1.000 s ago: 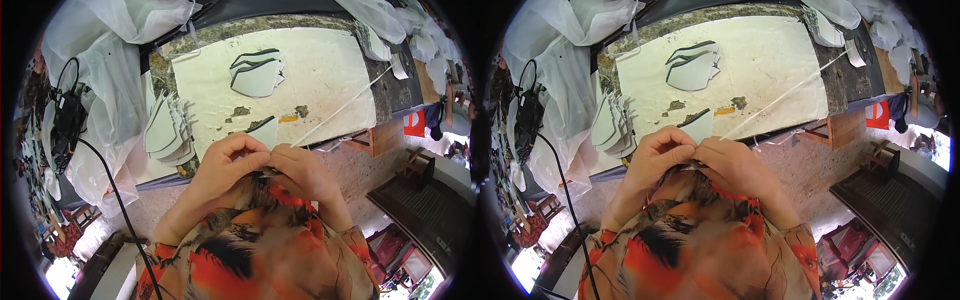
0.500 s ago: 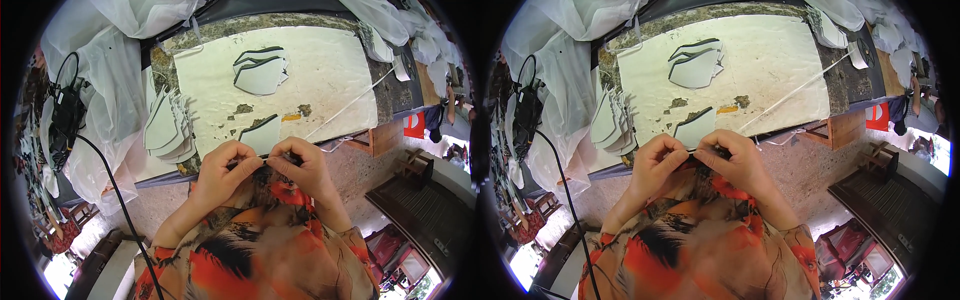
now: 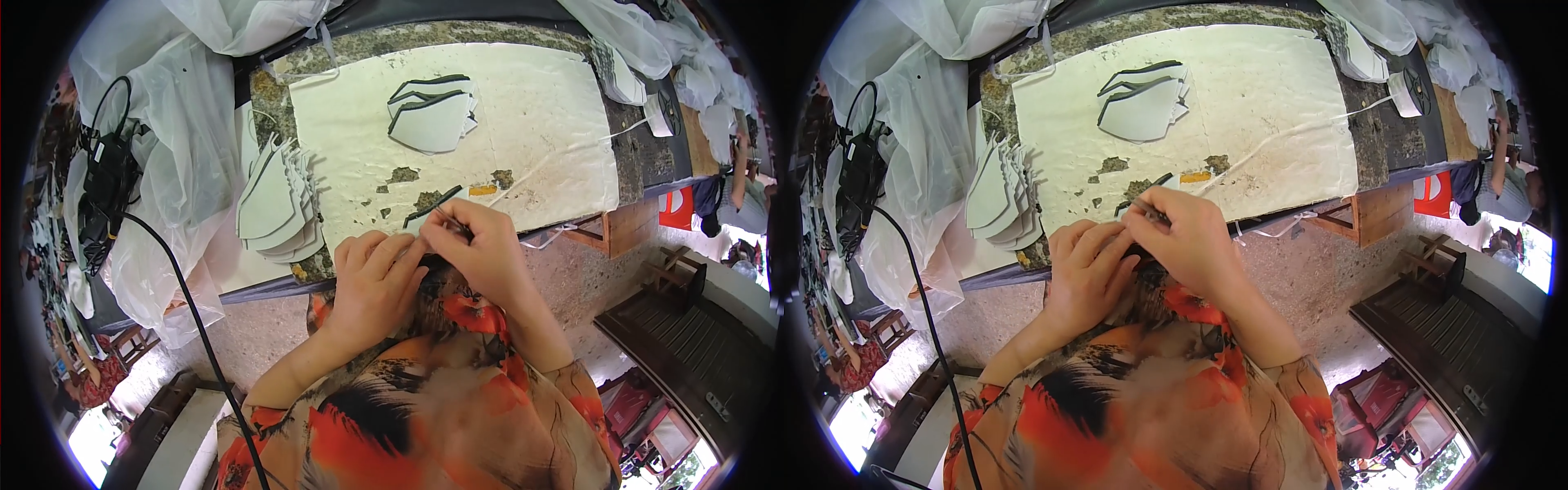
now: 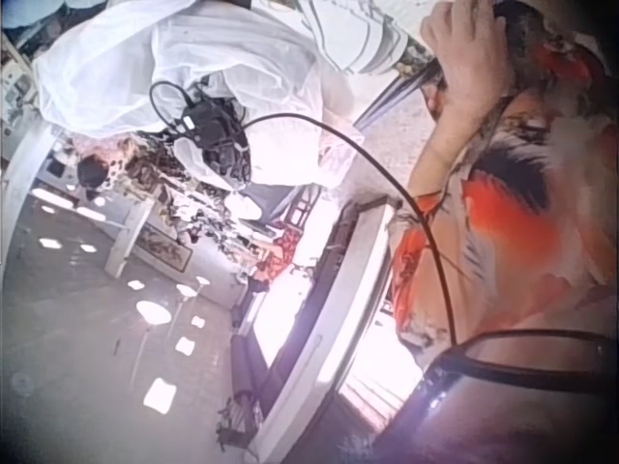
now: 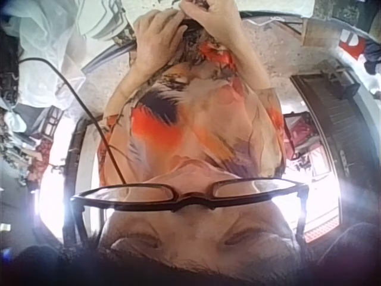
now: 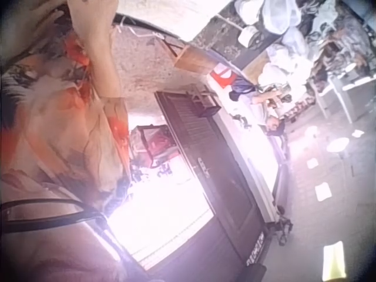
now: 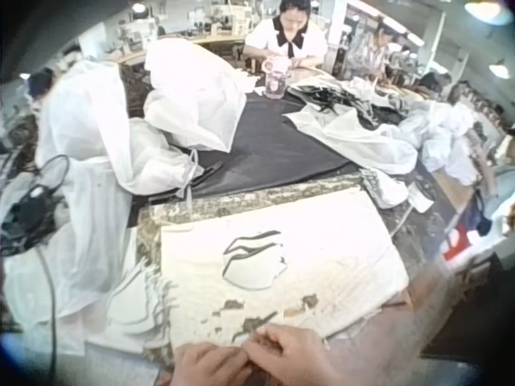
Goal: Applying decorative or structural strips to shoe upper components using a small tool.
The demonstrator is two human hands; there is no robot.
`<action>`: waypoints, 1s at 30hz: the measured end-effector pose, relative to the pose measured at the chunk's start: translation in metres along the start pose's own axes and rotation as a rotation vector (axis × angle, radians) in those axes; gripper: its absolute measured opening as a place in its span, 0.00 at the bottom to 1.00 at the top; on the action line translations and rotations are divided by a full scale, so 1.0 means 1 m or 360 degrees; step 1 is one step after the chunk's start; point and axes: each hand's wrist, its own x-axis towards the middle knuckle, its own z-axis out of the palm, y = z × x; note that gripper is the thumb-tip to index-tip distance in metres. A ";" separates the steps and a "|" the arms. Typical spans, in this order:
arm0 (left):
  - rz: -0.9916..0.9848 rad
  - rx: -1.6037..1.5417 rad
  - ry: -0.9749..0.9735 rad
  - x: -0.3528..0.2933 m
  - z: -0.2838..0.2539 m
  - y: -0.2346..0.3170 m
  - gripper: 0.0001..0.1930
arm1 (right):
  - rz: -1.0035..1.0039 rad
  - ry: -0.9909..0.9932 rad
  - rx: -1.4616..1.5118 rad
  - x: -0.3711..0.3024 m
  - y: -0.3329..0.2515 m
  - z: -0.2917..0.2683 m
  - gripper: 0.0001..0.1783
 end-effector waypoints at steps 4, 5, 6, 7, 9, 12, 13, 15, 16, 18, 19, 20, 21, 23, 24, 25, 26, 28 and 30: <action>0.0017 0.0011 0.0010 0.000 0.000 0.000 0.23 | 0.0002 0.0128 -0.0303 0.008 0.006 0.003 0.14; 0.0027 0.0010 0.0014 0.000 0.000 -0.001 0.23 | 0.0002 0.0124 -0.0303 0.008 0.005 0.003 0.14; 0.0027 0.0008 0.0015 0.000 -0.001 -0.001 0.23 | 0.0013 0.0119 -0.0371 0.009 0.002 0.003 0.13; 0.0027 0.0013 0.0004 0.000 -0.001 -0.001 0.23 | 0.0024 0.0114 -0.0439 0.009 0.000 0.003 0.13; 0.0027 0.0018 -0.0007 0.001 -0.001 -0.002 0.23 | 0.0006 0.0127 -0.0457 0.010 0.002 0.003 0.13; 0.0029 0.0004 -0.0005 0.001 0.000 -0.003 0.23 | -0.0014 0.0139 -0.0461 0.011 0.004 0.002 0.13; 0.0034 0.0007 0.0002 0.001 0.000 -0.003 0.23 | -0.0017 0.0138 -0.0448 0.011 0.004 0.002 0.13; 0.0039 0.0010 0.0007 0.001 0.000 -0.003 0.23 | -0.0020 0.0136 -0.0452 0.011 0.004 0.002 0.12; 0.0039 0.0016 0.0002 0.001 0.000 -0.003 0.23 | -0.0025 0.0134 -0.0456 0.011 0.004 0.002 0.12; 0.0039 0.0023 -0.0003 0.001 0.000 -0.003 0.22 | -0.0030 0.0131 -0.0465 0.011 0.002 0.001 0.12; 0.0023 0.0008 -0.0003 0.000 0.000 -0.003 0.22 | -0.0037 0.0127 -0.0474 0.011 0.002 0.001 0.12; 0.0007 -0.0007 -0.0003 0.000 0.001 -0.003 0.22 | -0.0037 0.0129 -0.0473 0.011 0.001 0.001 0.12; 0.0008 -0.0007 -0.0004 0.001 0.000 -0.002 0.22 | -0.0034 0.0126 -0.0481 0.011 0.001 0.001 0.13; -0.0022 0.0036 0.0041 0.004 -0.001 -0.001 0.20 | -0.0031 0.0125 -0.0489 0.011 0.002 0.001 0.13; -0.0022 0.0036 0.0040 0.005 -0.002 -0.001 0.20 | -0.0038 0.0124 -0.0492 0.011 0.003 0.001 0.13; -0.0031 0.0053 0.0023 0.006 -0.002 -0.002 0.19 | -0.0046 0.0123 -0.0494 0.011 0.004 0.001 0.13; -0.0041 0.0070 0.0007 0.006 -0.003 -0.002 0.17 | -0.0046 0.0123 -0.0493 0.011 0.004 0.001 0.13; -0.0038 0.0071 -0.0017 0.006 -0.002 -0.003 0.17 | -0.0065 0.0114 -0.0507 0.011 0.004 0.000 0.13; -0.0034 0.0070 -0.0043 0.005 -0.001 -0.004 0.16 | -0.0066 0.0112 -0.0506 0.011 0.005 0.000 0.13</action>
